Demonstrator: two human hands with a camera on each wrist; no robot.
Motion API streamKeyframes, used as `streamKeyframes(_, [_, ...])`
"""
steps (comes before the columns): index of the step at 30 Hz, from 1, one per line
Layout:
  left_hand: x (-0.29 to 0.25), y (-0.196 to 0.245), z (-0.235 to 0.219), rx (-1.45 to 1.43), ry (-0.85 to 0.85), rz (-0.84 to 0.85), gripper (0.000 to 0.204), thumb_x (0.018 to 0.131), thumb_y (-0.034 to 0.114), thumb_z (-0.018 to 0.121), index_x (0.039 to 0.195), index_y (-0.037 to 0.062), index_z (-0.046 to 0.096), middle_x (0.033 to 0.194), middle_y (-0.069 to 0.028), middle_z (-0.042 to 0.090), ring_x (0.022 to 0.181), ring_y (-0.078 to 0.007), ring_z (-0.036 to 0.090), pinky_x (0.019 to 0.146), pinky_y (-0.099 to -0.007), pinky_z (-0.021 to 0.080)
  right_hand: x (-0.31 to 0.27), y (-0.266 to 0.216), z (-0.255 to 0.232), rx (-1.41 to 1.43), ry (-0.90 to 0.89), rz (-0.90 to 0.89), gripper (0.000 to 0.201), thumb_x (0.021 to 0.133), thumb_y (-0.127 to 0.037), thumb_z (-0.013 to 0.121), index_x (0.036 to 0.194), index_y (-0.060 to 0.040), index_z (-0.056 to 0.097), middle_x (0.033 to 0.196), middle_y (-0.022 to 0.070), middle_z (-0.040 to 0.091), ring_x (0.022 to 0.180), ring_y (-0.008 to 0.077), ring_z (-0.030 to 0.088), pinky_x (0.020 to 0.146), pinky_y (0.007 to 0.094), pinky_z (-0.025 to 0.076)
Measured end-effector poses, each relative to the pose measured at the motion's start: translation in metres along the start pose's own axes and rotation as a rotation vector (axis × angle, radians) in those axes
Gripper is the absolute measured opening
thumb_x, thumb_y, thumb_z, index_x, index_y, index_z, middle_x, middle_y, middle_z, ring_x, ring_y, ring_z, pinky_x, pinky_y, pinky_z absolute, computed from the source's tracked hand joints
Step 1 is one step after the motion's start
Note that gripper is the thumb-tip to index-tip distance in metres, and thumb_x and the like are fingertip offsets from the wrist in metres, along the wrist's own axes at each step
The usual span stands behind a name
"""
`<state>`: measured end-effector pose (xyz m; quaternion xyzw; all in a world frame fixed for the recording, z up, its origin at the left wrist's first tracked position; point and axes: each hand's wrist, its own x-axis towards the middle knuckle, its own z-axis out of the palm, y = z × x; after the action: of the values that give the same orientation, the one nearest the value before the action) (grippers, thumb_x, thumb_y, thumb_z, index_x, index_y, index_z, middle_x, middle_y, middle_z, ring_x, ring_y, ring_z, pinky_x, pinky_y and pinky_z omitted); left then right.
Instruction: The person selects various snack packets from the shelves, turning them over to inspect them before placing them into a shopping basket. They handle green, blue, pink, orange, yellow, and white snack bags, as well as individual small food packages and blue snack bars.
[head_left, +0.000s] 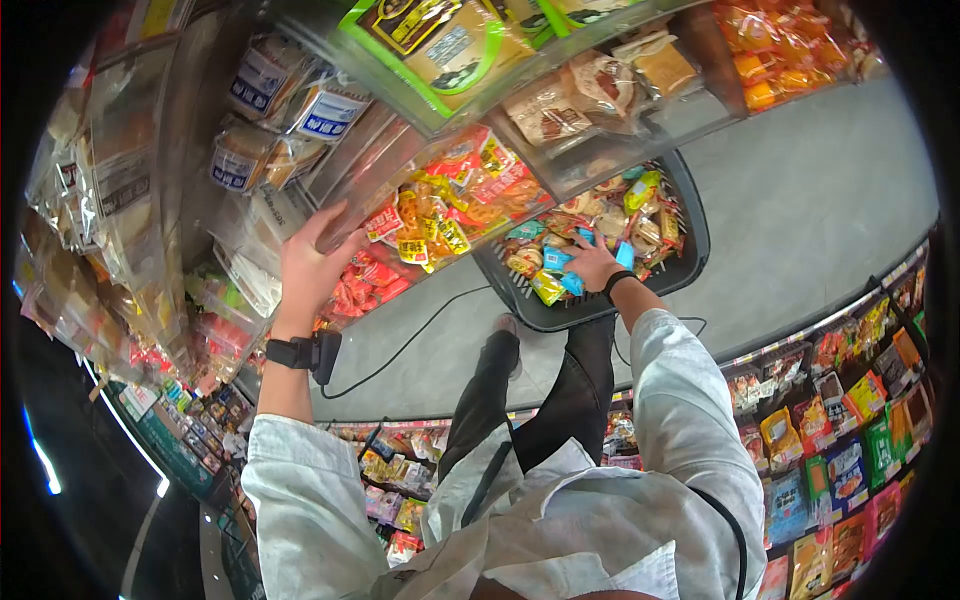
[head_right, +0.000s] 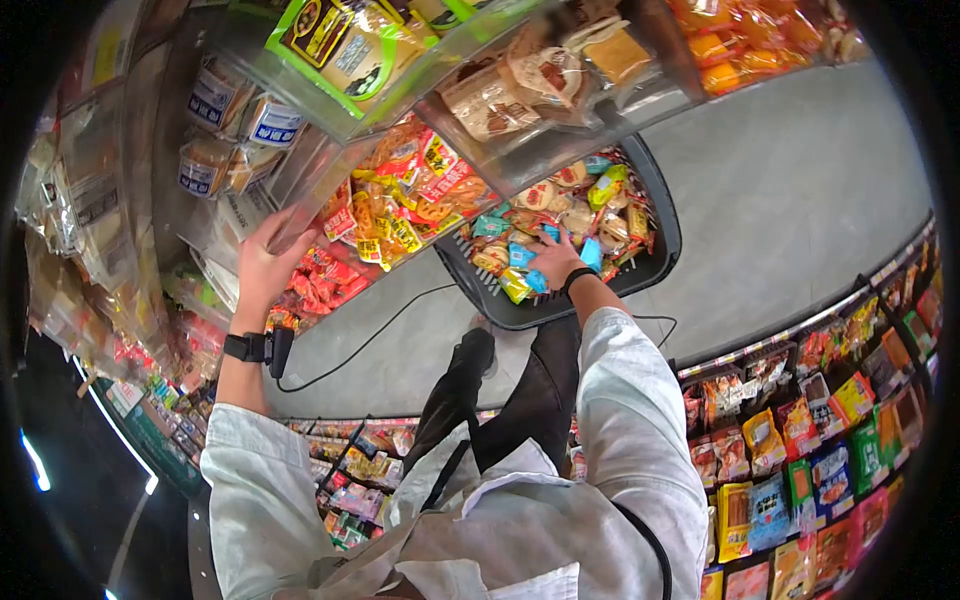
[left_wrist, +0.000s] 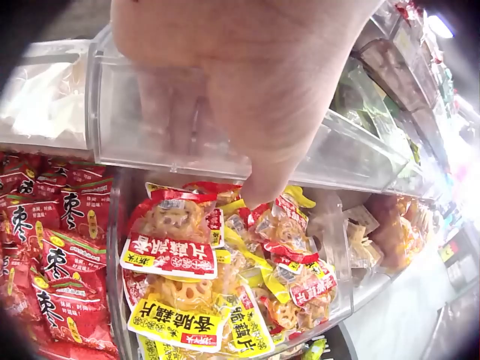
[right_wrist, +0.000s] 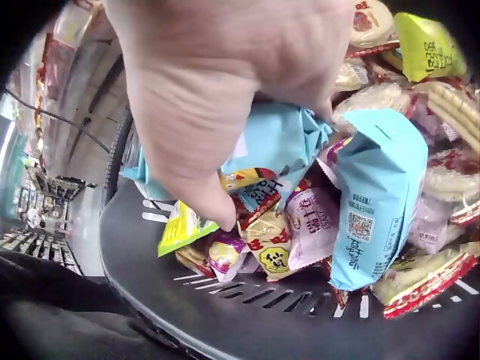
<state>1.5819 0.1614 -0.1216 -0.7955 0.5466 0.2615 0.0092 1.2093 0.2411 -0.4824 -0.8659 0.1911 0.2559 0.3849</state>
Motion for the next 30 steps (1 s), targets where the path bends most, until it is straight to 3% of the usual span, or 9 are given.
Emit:
streamKeyframes(3, [0.001, -0.002, -0.001, 0.037, 0.002, -0.005, 0.049, 0.083, 0.027, 0.080, 0.125, 0.0038, 0.070, 0.120, -0.0165, 0.073, 0.112, -0.0306, 0.071, 0.096, -0.0362, 0.054, 0.014, 0.009, 0.010, -0.006, 0.029, -0.029, 0.052, 0.070, -0.012, 0.080, 0.118, -0.0297, 0.072, 0.150, 0.0007, 0.051, 0.149, 0.0329, 0.033, 0.117, 0.0676, 0.029])
streamKeyframes(4, [0.001, -0.003, -0.001, 0.035, 0.012, 0.006, 0.049, 0.083, 0.028, 0.080, 0.125, 0.0048, 0.071, 0.120, -0.0162, 0.073, 0.111, -0.0311, 0.071, 0.096, -0.0366, 0.055, 0.015, 0.011, 0.012, -0.075, 0.083, -0.053, 0.041, 0.077, -0.013, 0.076, 0.115, -0.0287, 0.072, 0.147, 0.0006, 0.052, 0.142, 0.0315, 0.041, 0.109, 0.0596, 0.044])
streamKeyframes(8, [-0.001, -0.006, -0.002, 0.009, 0.035, 0.025, 0.048, 0.082, 0.030, 0.080, 0.123, 0.0063, 0.071, 0.117, -0.0149, 0.074, 0.108, -0.0316, 0.072, 0.094, -0.0381, 0.056, 0.013, 0.013, 0.012, -0.050, 0.193, 0.009, 0.039, 0.080, -0.010, 0.073, 0.116, -0.0255, 0.070, 0.149, 0.0034, 0.049, 0.137, 0.0336, 0.048, 0.100, 0.0512, 0.053])
streamKeyframes(15, [-0.001, -0.017, -0.001, 0.075, 0.048, 0.098, 0.049, 0.084, 0.039, 0.076, 0.124, 0.0105, 0.072, 0.111, -0.0144, 0.075, 0.103, -0.0351, 0.072, 0.091, -0.0419, 0.057, -0.024, -0.013, 0.007, 0.259, 0.476, 0.246, 0.038, 0.081, -0.004, 0.066, 0.114, -0.0210, 0.068, 0.135, 0.0136, 0.056, 0.120, 0.0390, 0.058, 0.092, 0.0464, 0.057])
streamKeyframes(19, [-0.001, -0.022, -0.001, 0.090, 0.034, 0.101, 0.051, 0.083, 0.039, 0.077, 0.124, 0.0097, 0.071, 0.113, -0.0158, 0.074, 0.103, -0.0364, 0.071, 0.092, -0.0425, 0.056, -0.052, -0.052, -0.002, 0.581, 0.742, 0.381, 0.038, 0.075, -0.008, 0.075, 0.113, -0.0079, 0.069, 0.118, 0.0182, 0.066, 0.108, 0.0409, 0.064, 0.091, 0.0461, 0.054])
streamKeyframes(22, [0.000, -0.033, 0.004, 0.115, 0.051, 0.118, 0.053, 0.082, 0.045, 0.076, 0.126, 0.0155, 0.071, 0.110, -0.0159, 0.075, 0.102, -0.0388, 0.071, 0.093, -0.0476, 0.056, -0.082, -0.092, -0.004, 0.836, 0.925, 0.404, 0.032, 0.079, -0.011, 0.076, 0.110, -0.0047, 0.069, 0.100, 0.0146, 0.071, 0.098, 0.0278, 0.069, 0.088, 0.0382, 0.053])
streamKeyframes(23, [0.002, -0.033, 0.003, 0.124, 0.049, 0.119, 0.053, 0.082, 0.045, 0.076, 0.127, 0.0157, 0.071, 0.110, -0.0162, 0.075, 0.102, -0.0388, 0.071, 0.093, -0.0477, 0.056, -0.100, -0.110, -0.008, 0.997, 0.869, 0.475, 0.048, 0.074, -0.010, 0.079, 0.121, -0.0104, 0.067, 0.115, 0.0182, 0.067, 0.111, 0.0361, 0.065, 0.098, 0.0428, 0.051])
streamKeyframes(25, [0.000, -0.033, 0.001, 0.141, 0.034, 0.131, 0.053, 0.083, 0.045, 0.076, 0.127, 0.0160, 0.071, 0.110, -0.0166, 0.075, 0.104, -0.0390, 0.070, 0.093, -0.0478, 0.056, -0.141, -0.160, -0.031, 1.042, 0.962, 0.560, 0.035, 0.079, -0.010, 0.081, 0.109, -0.0055, 0.064, 0.098, 0.0061, 0.068, 0.090, 0.0172, 0.064, 0.085, 0.0362, 0.053])
streamKeyframes(30, [0.003, -0.038, 0.000, 0.096, -0.034, 0.220, 0.056, 0.083, 0.040, 0.075, 0.131, 0.0124, 0.065, 0.110, -0.0209, 0.074, 0.104, -0.0394, 0.070, 0.092, -0.0492, 0.056, -0.224, -0.300, -0.076, 1.179, 1.283, 0.634, 0.032, 0.083, -0.010, 0.081, 0.108, -0.0100, 0.063, 0.097, -0.0004, 0.064, 0.088, 0.0108, 0.059, 0.079, 0.0305, 0.051])
